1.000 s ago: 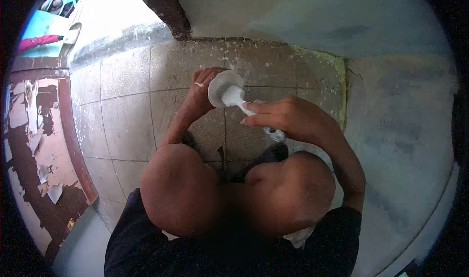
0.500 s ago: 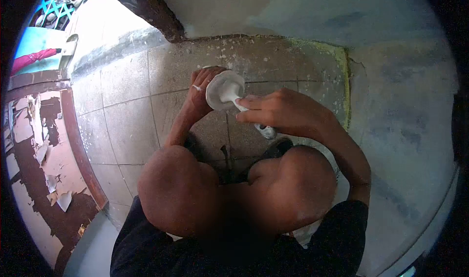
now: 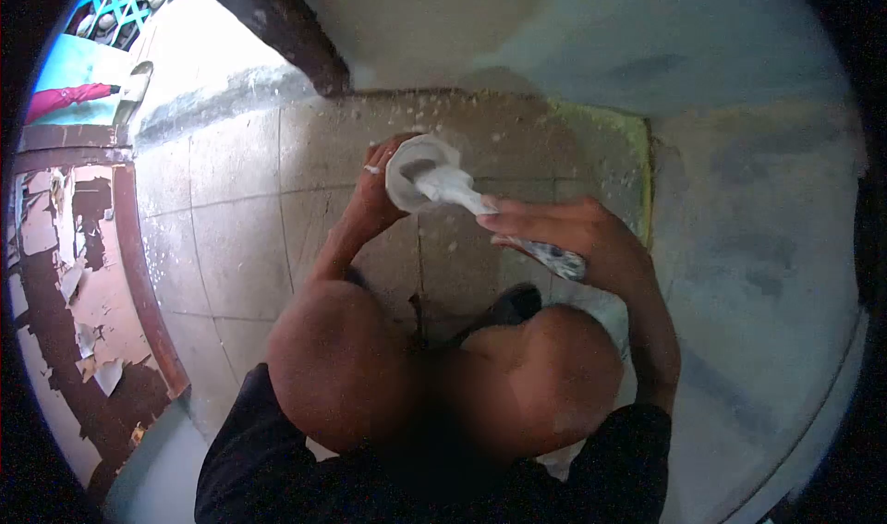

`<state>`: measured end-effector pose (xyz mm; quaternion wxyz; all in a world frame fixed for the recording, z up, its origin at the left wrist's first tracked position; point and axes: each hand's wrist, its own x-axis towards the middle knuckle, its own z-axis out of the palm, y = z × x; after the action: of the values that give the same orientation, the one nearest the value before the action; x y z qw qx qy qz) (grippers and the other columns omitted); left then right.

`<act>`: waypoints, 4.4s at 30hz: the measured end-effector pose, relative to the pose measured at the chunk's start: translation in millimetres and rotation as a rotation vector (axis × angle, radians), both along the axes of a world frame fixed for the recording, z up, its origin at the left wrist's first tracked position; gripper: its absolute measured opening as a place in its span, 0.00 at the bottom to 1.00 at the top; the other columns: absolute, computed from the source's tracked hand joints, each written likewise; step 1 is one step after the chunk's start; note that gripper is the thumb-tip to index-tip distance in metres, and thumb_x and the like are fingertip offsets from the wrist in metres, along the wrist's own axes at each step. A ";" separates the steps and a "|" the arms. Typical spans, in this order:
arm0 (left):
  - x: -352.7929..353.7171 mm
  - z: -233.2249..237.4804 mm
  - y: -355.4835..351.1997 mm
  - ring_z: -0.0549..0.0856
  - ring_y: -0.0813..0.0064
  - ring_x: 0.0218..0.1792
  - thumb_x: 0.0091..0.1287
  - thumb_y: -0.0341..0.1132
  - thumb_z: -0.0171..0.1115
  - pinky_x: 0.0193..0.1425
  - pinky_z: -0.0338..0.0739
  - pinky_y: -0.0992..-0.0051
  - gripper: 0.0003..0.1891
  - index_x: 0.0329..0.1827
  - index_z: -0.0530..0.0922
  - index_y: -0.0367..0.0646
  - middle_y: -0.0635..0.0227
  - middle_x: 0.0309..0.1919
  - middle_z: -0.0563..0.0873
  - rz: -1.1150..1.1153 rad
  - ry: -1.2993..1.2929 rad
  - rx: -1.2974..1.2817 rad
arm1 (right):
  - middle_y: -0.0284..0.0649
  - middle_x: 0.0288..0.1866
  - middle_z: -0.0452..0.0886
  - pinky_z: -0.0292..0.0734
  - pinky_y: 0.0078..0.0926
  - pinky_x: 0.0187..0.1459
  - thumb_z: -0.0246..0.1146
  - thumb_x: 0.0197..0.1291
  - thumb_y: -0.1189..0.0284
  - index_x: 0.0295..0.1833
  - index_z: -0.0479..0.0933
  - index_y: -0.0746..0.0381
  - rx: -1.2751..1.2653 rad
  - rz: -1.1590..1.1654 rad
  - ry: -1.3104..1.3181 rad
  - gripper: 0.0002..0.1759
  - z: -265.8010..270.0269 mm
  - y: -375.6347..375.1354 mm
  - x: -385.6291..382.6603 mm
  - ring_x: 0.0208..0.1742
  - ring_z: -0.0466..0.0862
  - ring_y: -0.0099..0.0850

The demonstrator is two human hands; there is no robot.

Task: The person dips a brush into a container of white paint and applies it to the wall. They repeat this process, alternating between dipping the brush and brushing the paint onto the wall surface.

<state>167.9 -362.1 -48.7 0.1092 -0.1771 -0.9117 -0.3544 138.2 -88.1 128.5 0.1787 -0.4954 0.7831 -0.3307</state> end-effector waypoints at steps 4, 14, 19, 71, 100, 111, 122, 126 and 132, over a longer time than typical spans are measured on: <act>-11.0 9.9 8.2 0.79 0.54 0.64 0.46 0.39 0.83 0.69 0.68 0.56 0.41 0.65 0.74 0.43 0.59 0.60 0.81 0.105 -0.311 0.263 | 0.49 0.59 0.85 0.88 0.34 0.51 0.73 0.53 0.83 0.58 0.83 0.63 -0.192 -0.202 -0.008 0.25 14.3 22.1 0.5 0.54 0.89 0.40; -60.7 83.4 44.7 0.76 0.52 0.66 0.51 0.47 0.81 0.73 0.62 0.47 0.42 0.69 0.73 0.45 0.57 0.61 0.80 -0.006 -0.189 -0.010 | 0.49 0.54 0.87 0.87 0.31 0.53 0.76 0.53 0.79 0.56 0.84 0.68 -0.303 -0.514 -0.062 0.22 24.7 62.6 -1.3 0.53 0.89 0.37; -64.5 96.5 51.5 0.80 0.54 0.63 0.51 0.47 0.81 0.70 0.70 0.54 0.40 0.66 0.74 0.43 0.56 0.60 0.81 0.048 -0.323 0.134 | 0.52 0.51 0.88 0.87 0.34 0.51 0.75 0.55 0.79 0.52 0.85 0.70 -0.305 -0.621 0.066 0.18 34.1 75.6 4.2 0.51 0.89 0.38; -30.9 62.3 26.5 0.87 0.59 0.56 0.47 0.38 0.85 0.60 0.82 0.60 0.41 0.65 0.72 0.38 0.54 0.54 0.87 0.211 -0.414 0.505 | 0.47 0.42 0.89 0.81 0.25 0.30 0.67 0.68 0.66 0.64 0.76 0.53 -0.396 -0.678 1.480 0.21 149.2 33.6 -6.3 0.37 0.89 0.31; -34.7 30.6 23.3 0.85 0.59 0.59 0.47 0.39 0.85 0.61 0.81 0.62 0.42 0.66 0.71 0.43 0.57 0.56 0.86 0.166 -0.387 0.475 | 0.61 0.54 0.85 0.88 0.39 0.44 0.60 0.73 0.72 0.49 0.81 0.75 -0.294 -0.491 1.447 0.14 170.1 67.1 -38.9 0.46 0.90 0.42; -34.9 33.9 21.3 0.86 0.60 0.58 0.48 0.37 0.85 0.61 0.81 0.63 0.40 0.64 0.73 0.40 0.56 0.56 0.86 0.150 -0.352 0.585 | 0.47 0.58 0.84 0.84 0.40 0.55 0.68 0.64 0.70 0.61 0.80 0.57 -0.084 -0.399 0.806 0.19 22.5 43.3 -15.7 0.58 0.85 0.43; -30.3 28.6 18.1 0.86 0.59 0.57 0.48 0.37 0.84 0.60 0.81 0.62 0.41 0.65 0.71 0.40 0.56 0.55 0.86 0.163 -0.356 0.547 | 0.46 0.65 0.82 0.84 0.38 0.59 0.66 0.59 0.79 0.56 0.84 0.54 -0.029 -0.340 0.496 0.19 -24.0 46.5 -23.7 0.62 0.84 0.43; -29.8 15.7 9.1 0.86 0.58 0.56 0.46 0.36 0.84 0.60 0.81 0.61 0.41 0.65 0.72 0.40 0.56 0.55 0.85 0.176 -0.392 0.490 | 0.52 0.49 0.88 0.88 0.36 0.50 0.75 0.52 0.81 0.47 0.85 0.64 -0.210 -0.436 0.336 0.15 34.5 32.1 -9.1 0.53 0.89 0.43; -25.9 23.9 4.6 0.85 0.58 0.58 0.46 0.35 0.84 0.63 0.79 0.61 0.40 0.64 0.73 0.39 0.56 0.56 0.84 0.169 -0.353 0.450 | 0.53 0.59 0.85 0.86 0.29 0.48 0.72 0.55 0.81 0.52 0.85 0.61 -0.231 -0.368 0.324 0.17 73.7 61.5 -9.9 0.53 0.89 0.41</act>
<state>142.0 -357.5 -24.8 0.0147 -0.0075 -0.8265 -0.5627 128.3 -26.5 202.2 -0.0698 -0.4083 0.8354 -0.3612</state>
